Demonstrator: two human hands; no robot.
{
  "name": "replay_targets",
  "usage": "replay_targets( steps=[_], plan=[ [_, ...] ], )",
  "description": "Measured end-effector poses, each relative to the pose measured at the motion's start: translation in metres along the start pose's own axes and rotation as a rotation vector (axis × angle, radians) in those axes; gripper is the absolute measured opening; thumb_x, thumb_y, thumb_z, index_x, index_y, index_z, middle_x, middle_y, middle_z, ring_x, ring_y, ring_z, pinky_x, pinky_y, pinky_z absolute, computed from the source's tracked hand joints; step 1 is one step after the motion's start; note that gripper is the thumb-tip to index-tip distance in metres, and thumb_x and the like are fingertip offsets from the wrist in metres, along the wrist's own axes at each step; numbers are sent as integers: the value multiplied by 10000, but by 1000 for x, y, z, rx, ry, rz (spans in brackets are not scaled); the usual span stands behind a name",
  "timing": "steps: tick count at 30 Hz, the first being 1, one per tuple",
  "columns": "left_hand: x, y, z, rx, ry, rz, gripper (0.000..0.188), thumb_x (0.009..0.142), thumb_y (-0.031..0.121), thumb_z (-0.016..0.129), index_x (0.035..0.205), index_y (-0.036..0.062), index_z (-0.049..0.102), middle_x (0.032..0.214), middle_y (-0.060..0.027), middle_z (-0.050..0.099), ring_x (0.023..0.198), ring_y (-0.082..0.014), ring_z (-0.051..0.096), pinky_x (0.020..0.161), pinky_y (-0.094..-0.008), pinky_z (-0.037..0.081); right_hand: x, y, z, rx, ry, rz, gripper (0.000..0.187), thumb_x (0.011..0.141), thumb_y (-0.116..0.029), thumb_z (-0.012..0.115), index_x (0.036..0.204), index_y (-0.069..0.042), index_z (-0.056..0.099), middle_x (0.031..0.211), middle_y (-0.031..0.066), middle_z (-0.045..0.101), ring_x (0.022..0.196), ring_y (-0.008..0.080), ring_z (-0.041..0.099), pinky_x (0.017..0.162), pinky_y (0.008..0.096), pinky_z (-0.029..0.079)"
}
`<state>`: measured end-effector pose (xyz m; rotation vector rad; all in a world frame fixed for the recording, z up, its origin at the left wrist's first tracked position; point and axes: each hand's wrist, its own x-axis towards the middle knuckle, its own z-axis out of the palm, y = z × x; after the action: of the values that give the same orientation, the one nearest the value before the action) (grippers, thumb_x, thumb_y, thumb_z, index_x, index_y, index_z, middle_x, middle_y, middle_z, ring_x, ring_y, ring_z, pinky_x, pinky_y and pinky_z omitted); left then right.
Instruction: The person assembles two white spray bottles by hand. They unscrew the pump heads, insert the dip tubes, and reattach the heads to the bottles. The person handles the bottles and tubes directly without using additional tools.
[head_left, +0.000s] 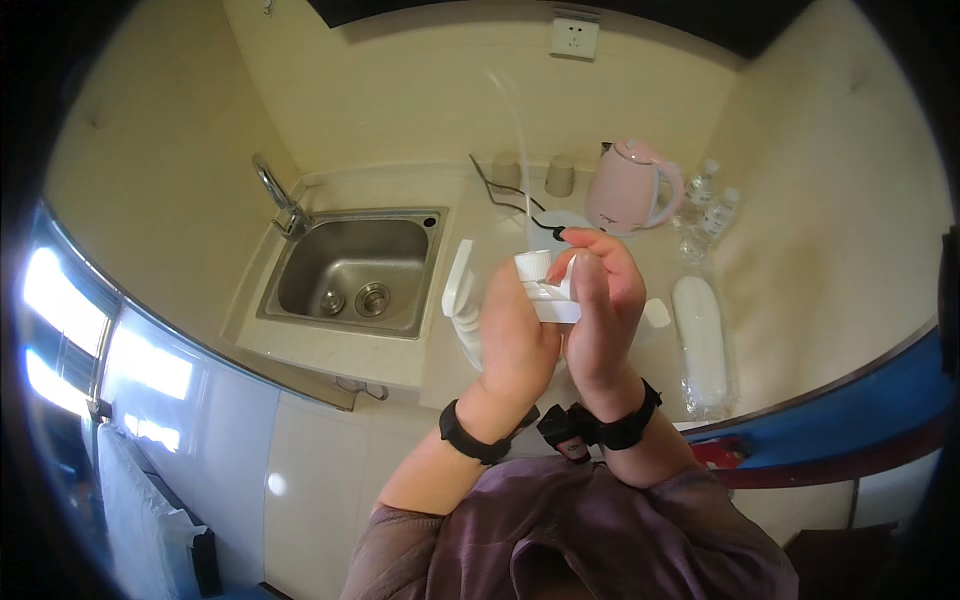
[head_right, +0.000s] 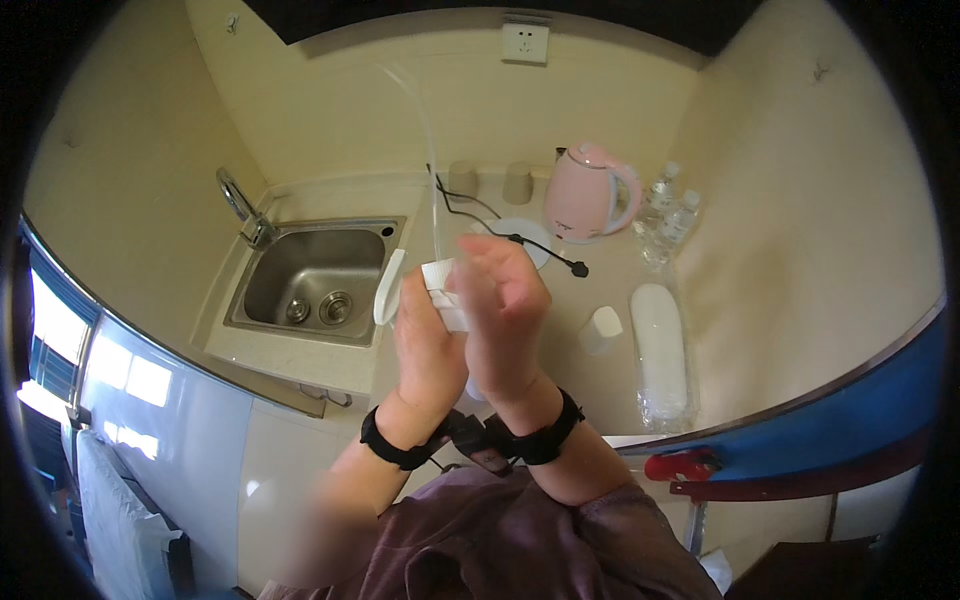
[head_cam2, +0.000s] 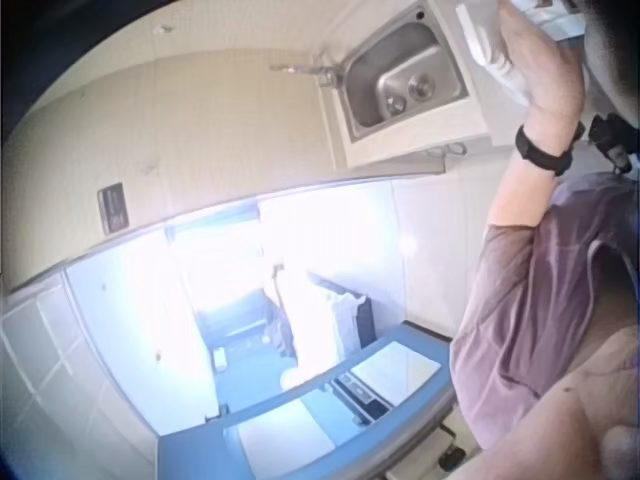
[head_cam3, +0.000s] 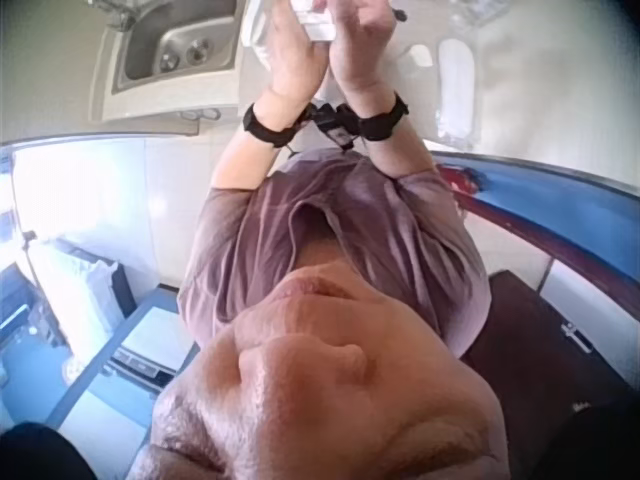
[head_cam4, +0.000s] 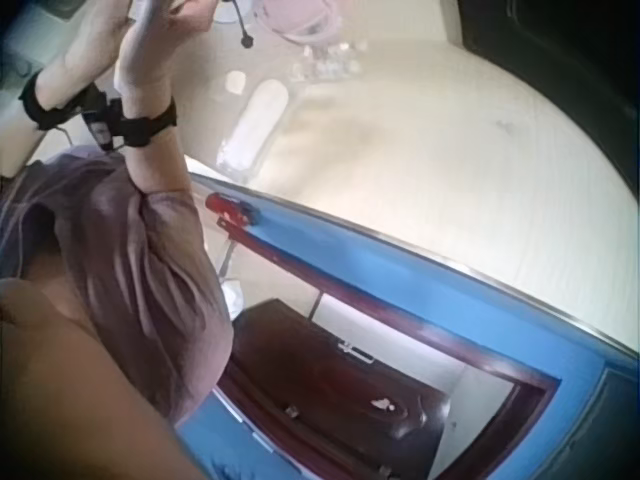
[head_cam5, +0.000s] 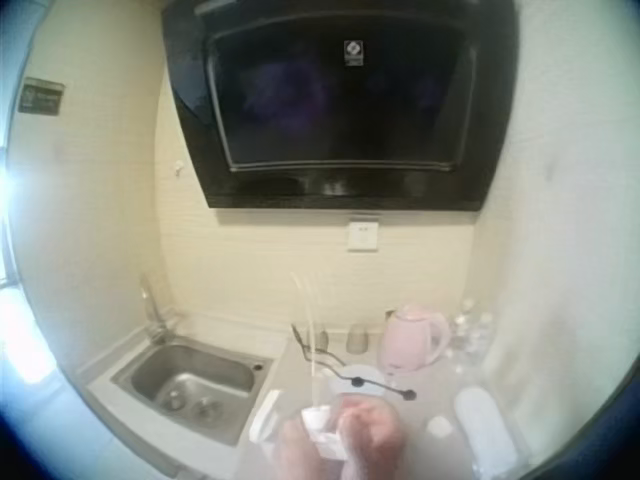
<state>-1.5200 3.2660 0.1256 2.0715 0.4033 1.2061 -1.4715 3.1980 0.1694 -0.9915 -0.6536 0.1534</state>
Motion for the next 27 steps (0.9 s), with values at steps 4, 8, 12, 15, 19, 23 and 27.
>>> replay_targets(
  steps=[4,8,12,15,19,23,27],
  plan=[
    [5,12,9,-55,7,-38,318,809,55,600,1116,14,531,1009,-211,583,917,-424,576,768,-453,475,13,1,-13,67,25,25,158,932,-119,539,823,-10,577,745,12,588,719,71,535,672,221,440],
    [7,8,17,-70,41,-1,334,817,47,589,1141,12,515,1030,-219,576,923,-429,576,765,-455,478,18,1,-14,73,50,19,205,940,-135,532,767,-28,556,727,10,579,692,70,520,650,213,420],
    [7,6,20,-57,48,29,348,820,46,580,1157,12,503,1042,-223,571,928,-431,573,781,-456,473,19,5,-17,96,74,15,209,938,-138,540,756,-35,551,714,6,570,677,70,509,638,212,409],
    [7,6,23,-72,50,14,348,814,41,580,1152,10,504,1040,-219,570,933,-428,572,788,-448,472,20,5,-19,92,76,24,206,936,-137,540,756,-38,552,704,3,575,676,67,517,645,210,417],
    [7,2,27,-186,74,-48,346,809,56,611,1137,8,511,1035,-206,572,939,-403,583,793,-433,472,18,8,-26,-13,-59,16,141,918,-143,565,933,-9,608,866,54,627,810,98,567,758,234,460],
    [14,8,19,-235,112,-77,362,812,88,657,1134,8,511,1033,-188,582,931,-356,594,803,-414,472,14,5,-12,97,-75,-56,407,867,-169,644,1213,19,545,1154,111,574,1048,136,535,914,284,439],
    [17,5,9,-261,134,-19,380,804,78,676,1138,6,509,1047,-170,587,934,-328,593,815,-397,469,3,22,-21,-211,-140,-24,548,807,-175,731,1270,26,520,1227,111,555,1117,138,514,942,301,431]
  ],
)
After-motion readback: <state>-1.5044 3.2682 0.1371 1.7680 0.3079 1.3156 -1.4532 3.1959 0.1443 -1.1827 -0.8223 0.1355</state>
